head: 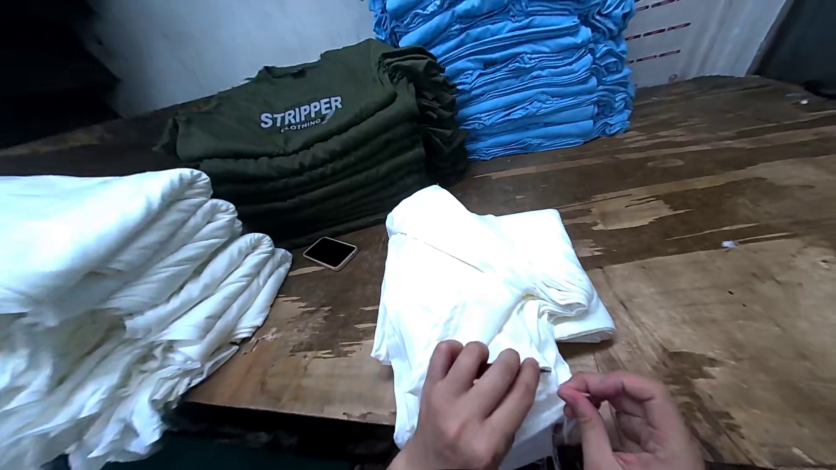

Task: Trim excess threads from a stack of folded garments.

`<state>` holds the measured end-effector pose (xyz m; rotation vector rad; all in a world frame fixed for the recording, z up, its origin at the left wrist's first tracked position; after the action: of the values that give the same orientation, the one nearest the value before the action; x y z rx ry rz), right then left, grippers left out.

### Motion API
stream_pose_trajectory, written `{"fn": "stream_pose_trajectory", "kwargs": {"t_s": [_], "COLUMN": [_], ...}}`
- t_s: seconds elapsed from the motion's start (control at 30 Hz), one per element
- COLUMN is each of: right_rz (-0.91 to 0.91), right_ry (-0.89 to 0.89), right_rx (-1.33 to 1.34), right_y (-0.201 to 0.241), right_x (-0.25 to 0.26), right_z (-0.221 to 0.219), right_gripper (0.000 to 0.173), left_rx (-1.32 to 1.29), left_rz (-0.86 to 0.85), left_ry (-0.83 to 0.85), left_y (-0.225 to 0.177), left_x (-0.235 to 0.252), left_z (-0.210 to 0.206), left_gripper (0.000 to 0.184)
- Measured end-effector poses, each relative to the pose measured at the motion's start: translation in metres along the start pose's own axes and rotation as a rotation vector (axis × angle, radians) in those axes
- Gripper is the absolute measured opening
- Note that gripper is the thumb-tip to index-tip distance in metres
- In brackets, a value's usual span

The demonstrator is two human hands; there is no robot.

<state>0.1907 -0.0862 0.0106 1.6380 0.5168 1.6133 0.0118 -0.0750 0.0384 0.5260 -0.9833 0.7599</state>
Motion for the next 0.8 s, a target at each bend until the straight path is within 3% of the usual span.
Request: {"fn": "stream_pose_trajectory", "kwargs": {"t_s": [0.17, 0.27, 0.37, 0.5, 0.8], "right_rz": [-0.026, 0.009, 0.001, 0.042, 0.09], "right_ry": [0.011, 0.051, 0.135, 0.141, 0.095], "right_rx": [0.07, -0.252, -0.554, -0.5, -0.384], "right_y": [0.0, 0.001, -0.002, -0.007, 0.01], "right_x": [-0.002, 0.002, 0.014, 0.013, 0.0], "right_z": [-0.001, 0.002, -0.002, -0.005, 0.006], "right_gripper": [0.026, 0.024, 0.052, 0.02, 0.013], "left_rx": [0.011, 0.03, 0.024, -0.007, -0.016], "left_rz": [-0.081, -0.034, 0.066, 0.053, -0.097], "left_ry": [0.042, 0.025, 0.029, 0.022, 0.079], "left_y": [-0.002, 0.001, 0.008, 0.013, 0.001], "left_x": [-0.003, -0.003, -0.004, -0.01, -0.013], "left_z": [-0.003, -0.001, 0.003, 0.008, 0.0], "left_gripper": [0.017, 0.016, 0.017, 0.012, 0.018]}}
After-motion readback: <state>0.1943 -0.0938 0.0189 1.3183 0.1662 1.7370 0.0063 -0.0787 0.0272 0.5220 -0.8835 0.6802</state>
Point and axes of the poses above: each hand's wrist, its own x-axis towards the middle knuckle, its own z-axis out of the back of the hand, y = z × x, the point moved 3 cm from there along x, towards the middle knuckle
